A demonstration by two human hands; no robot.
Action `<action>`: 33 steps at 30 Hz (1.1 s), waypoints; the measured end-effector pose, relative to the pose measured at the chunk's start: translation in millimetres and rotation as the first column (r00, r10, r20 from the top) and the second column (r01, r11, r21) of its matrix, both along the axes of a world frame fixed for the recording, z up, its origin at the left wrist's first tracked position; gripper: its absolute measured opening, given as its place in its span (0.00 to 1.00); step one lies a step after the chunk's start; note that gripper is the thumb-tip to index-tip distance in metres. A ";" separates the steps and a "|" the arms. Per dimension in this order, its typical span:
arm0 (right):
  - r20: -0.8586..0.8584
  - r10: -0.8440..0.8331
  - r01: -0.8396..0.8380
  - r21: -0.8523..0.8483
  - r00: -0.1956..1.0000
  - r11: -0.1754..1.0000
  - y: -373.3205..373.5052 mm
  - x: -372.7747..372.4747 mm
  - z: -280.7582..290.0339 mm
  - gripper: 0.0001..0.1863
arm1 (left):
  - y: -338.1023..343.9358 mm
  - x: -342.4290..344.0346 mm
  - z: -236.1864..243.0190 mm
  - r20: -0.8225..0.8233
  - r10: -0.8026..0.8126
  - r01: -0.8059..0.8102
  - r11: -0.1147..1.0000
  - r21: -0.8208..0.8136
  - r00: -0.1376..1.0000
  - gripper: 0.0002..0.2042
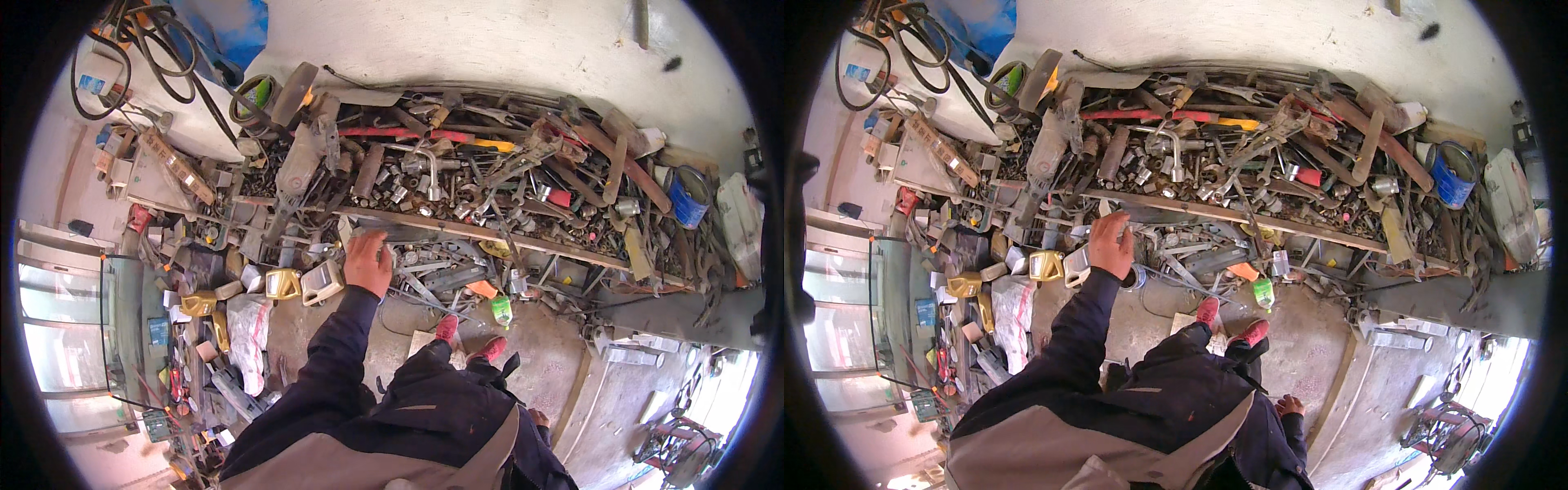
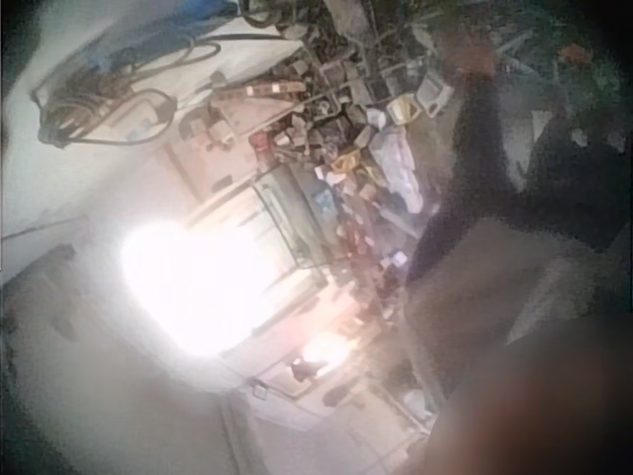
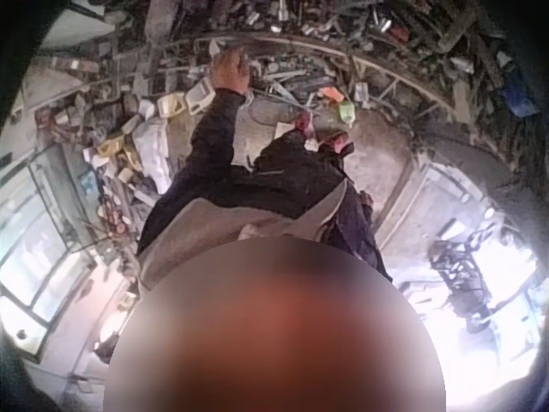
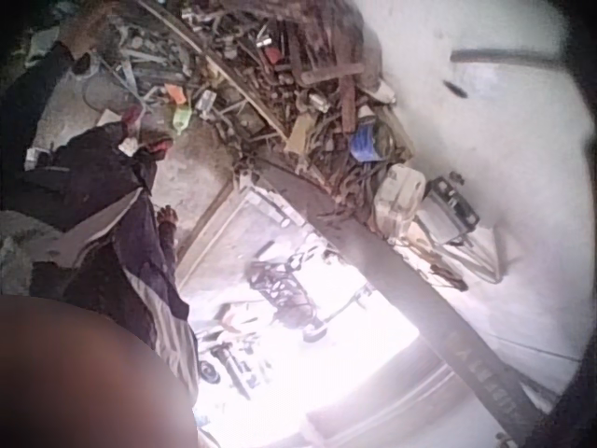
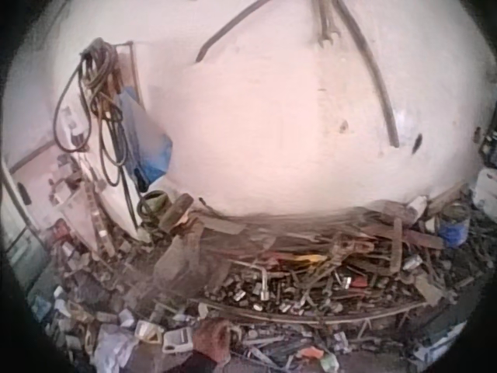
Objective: The person walks through a cluttered auto repair shop, picks up a small metal part from a tool cart, then rummages through a pile of tools on a shelf. They squat to retrieve a small item from a low drawer, then approach a light-colored van, open the passenger door, and detach the door from its hinges by hand, carrying it away.
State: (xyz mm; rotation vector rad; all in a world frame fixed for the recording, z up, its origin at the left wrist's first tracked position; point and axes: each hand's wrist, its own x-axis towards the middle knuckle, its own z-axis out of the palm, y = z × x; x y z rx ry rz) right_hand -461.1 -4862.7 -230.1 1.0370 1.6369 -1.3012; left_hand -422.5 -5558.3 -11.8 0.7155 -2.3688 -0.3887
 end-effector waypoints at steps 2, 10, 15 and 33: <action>-0.008 0.019 -0.019 0.012 1.000 1.000 -4.8 -1.2 0.2 0.16 | -9.0 10.9 -3.0 0.021 0.031 -0.031 0.999 -0.005 0.999 0.16; -0.086 0.112 -0.107 0.062 0.990 0.992 -34.1 -18.6 17.6 0.17 | -32.8 -9.2 2.7 0.108 0.045 -0.041 0.998 -0.039 0.993 0.31; -0.128 0.197 -0.193 0.042 0.972 0.980 -18.4 -22.2 -24.9 0.18 | -15.4 -25.6 7.8 0.095 -0.053 0.055 0.998 -0.028 0.994 0.30; -0.024 0.166 -0.166 0.011 0.986 0.986 -47.6 -63.2 -35.6 0.14 | 35.9 184.5 -48.2 0.201 0.205 -0.247 0.946 0.213 0.958 0.19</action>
